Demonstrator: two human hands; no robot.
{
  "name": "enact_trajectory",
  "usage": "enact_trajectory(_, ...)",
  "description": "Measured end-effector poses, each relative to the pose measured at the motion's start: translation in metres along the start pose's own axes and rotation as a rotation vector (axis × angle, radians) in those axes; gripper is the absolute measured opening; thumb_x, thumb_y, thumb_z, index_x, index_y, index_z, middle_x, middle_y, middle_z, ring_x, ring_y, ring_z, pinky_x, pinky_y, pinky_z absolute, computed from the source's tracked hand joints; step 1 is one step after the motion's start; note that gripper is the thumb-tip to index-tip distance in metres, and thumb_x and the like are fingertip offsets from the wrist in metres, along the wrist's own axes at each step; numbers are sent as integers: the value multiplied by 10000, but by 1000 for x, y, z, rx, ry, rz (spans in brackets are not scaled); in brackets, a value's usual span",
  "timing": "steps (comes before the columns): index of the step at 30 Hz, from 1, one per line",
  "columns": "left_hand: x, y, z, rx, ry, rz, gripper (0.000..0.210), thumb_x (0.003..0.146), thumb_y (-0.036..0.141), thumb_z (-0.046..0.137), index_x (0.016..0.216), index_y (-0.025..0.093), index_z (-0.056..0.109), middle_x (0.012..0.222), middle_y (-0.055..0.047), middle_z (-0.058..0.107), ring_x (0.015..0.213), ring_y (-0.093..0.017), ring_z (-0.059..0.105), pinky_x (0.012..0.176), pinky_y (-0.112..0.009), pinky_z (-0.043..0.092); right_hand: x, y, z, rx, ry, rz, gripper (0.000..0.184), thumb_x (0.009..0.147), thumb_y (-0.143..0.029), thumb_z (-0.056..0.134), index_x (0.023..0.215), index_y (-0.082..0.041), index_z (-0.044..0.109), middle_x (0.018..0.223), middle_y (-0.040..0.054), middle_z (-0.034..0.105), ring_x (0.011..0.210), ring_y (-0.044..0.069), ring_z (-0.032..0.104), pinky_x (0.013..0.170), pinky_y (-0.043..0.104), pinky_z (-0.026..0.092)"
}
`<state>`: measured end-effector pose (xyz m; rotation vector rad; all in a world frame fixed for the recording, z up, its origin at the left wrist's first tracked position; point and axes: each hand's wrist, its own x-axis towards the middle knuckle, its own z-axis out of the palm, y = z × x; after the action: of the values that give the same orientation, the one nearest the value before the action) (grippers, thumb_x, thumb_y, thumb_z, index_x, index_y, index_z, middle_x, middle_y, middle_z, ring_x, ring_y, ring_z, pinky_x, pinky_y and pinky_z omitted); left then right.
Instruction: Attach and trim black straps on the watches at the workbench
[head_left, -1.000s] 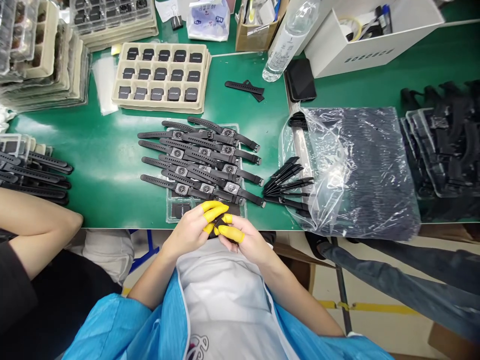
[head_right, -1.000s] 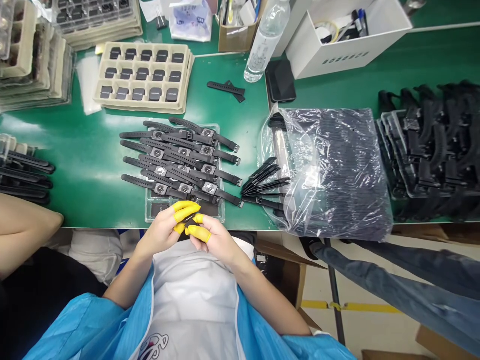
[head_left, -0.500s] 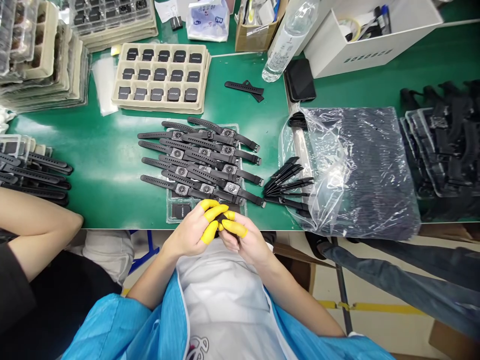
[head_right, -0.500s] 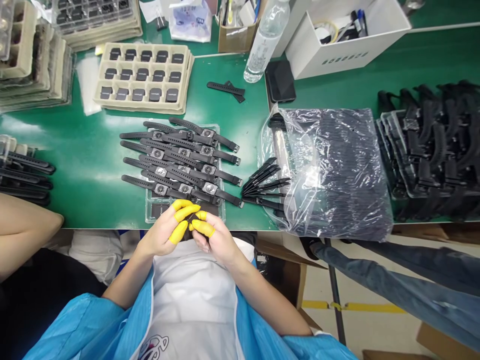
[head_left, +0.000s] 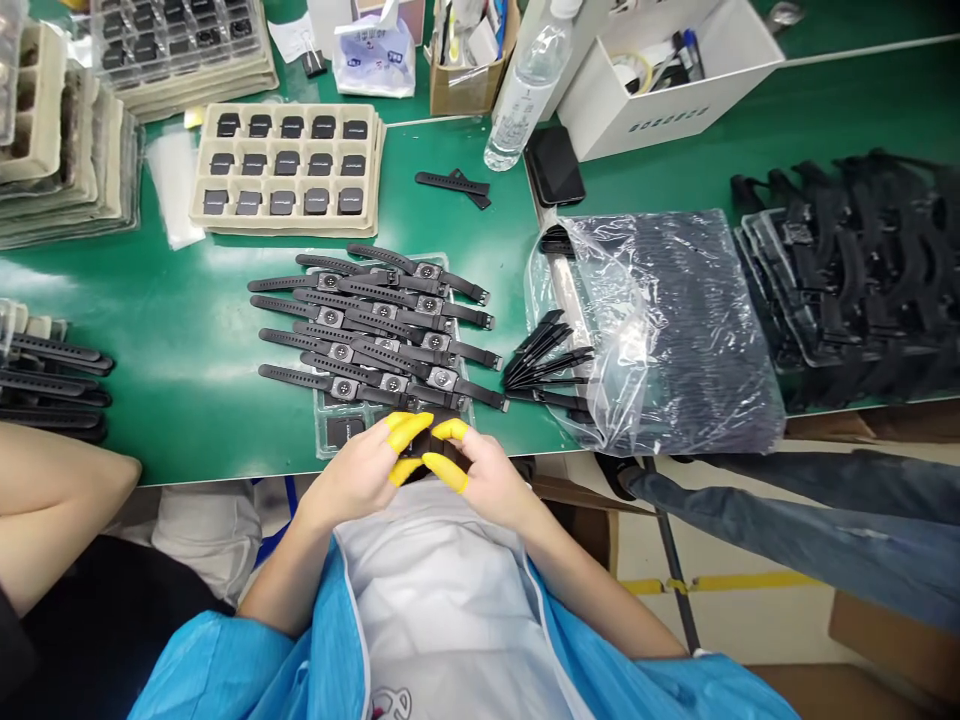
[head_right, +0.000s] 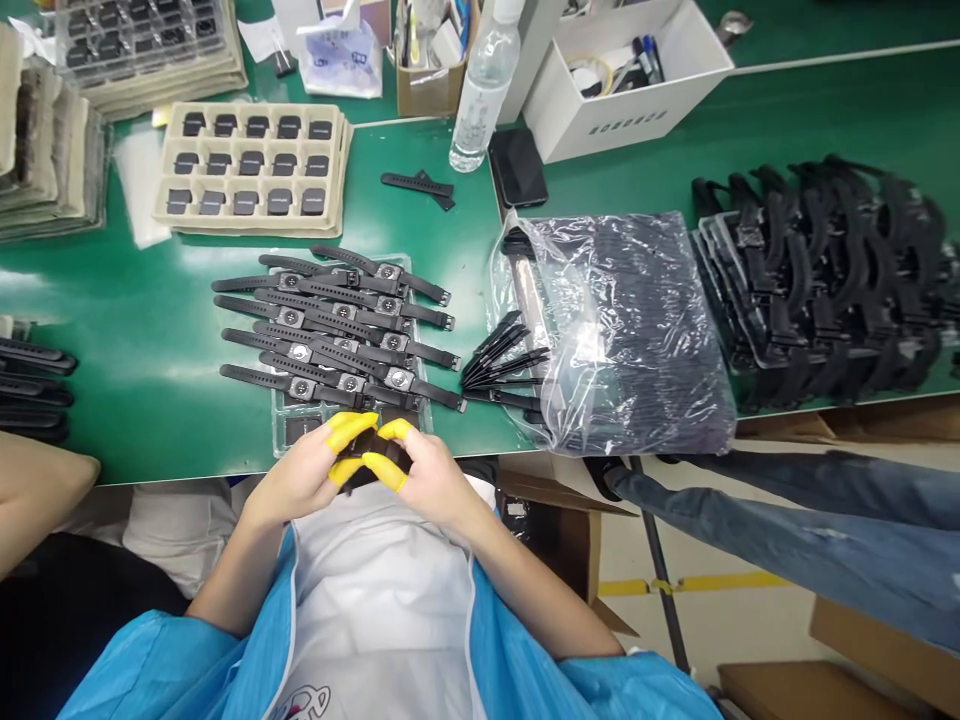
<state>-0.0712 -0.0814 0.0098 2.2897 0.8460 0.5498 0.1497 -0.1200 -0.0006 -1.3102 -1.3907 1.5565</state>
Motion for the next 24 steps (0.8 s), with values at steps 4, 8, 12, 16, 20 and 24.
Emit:
enact_trajectory(4, -2, -11, -17, 205, -90, -81, 398, 1046, 212, 467, 1441, 202, 505, 1185, -93, 740, 1051, -229, 741, 874, -350, 627, -6, -2, -28, -525, -105, -95, 232, 1043, -414, 569, 1083, -215, 681, 899, 56, 737, 732, 213, 635, 664, 320, 416)
enact_trajectory(8, 2, -16, -40, 368, -131, -73, 229, 1050, 274, 520, 1217, 195, 656, 1069, -76, 759, 948, -218, 721, 826, -338, 586, -13, -2, -46, -639, -82, -127, 235, 1062, -327, 480, 1050, -211, 684, 931, 62, 727, 730, 202, 634, 668, 318, 424)
enact_trajectory(12, 7, -13, -50, 535, -174, -24, 243, 1022, 148, 483, 1109, 193, 706, 1028, -93, 740, 941, -244, 657, 840, -382, 518, -22, -2, -55, -646, -38, -136, 298, 1078, -331, 442, 984, -214, 700, 919, 69, 681, 714, 192, 615, 658, 316, 446)
enact_trajectory(16, 16, -11, -42, 538, -239, -55, 313, 989, 61, 426, 1108, 166, 696, 939, -94, 692, 923, -246, 615, 868, -395, 475, -29, 4, -63, -681, 87, -88, 279, 1066, -328, 455, 1047, -226, 714, 949, 82, 695, 707, 208, 629, 647, 333, 465)
enact_trajectory(20, 30, -15, -27, 446, -254, -43, 339, 986, 51, 419, 1121, 175, 704, 1052, -103, 668, 985, -248, 591, 925, -405, 472, -31, 13, -69, -783, 179, -44, 230, 1024, -304, 500, 1095, -242, 711, 1010, 85, 754, 753, 244, 672, 658, 352, 485)
enact_trajectory(24, 39, -24, -11, 451, -154, -44, 299, 1017, 109, 448, 1121, 192, 716, 1110, -108, 644, 1016, -255, 565, 948, -411, 472, -30, 16, -74, -893, 189, -54, 240, 1037, -316, 504, 1105, -235, 719, 985, 82, 734, 769, 246, 675, 637, 348, 477)
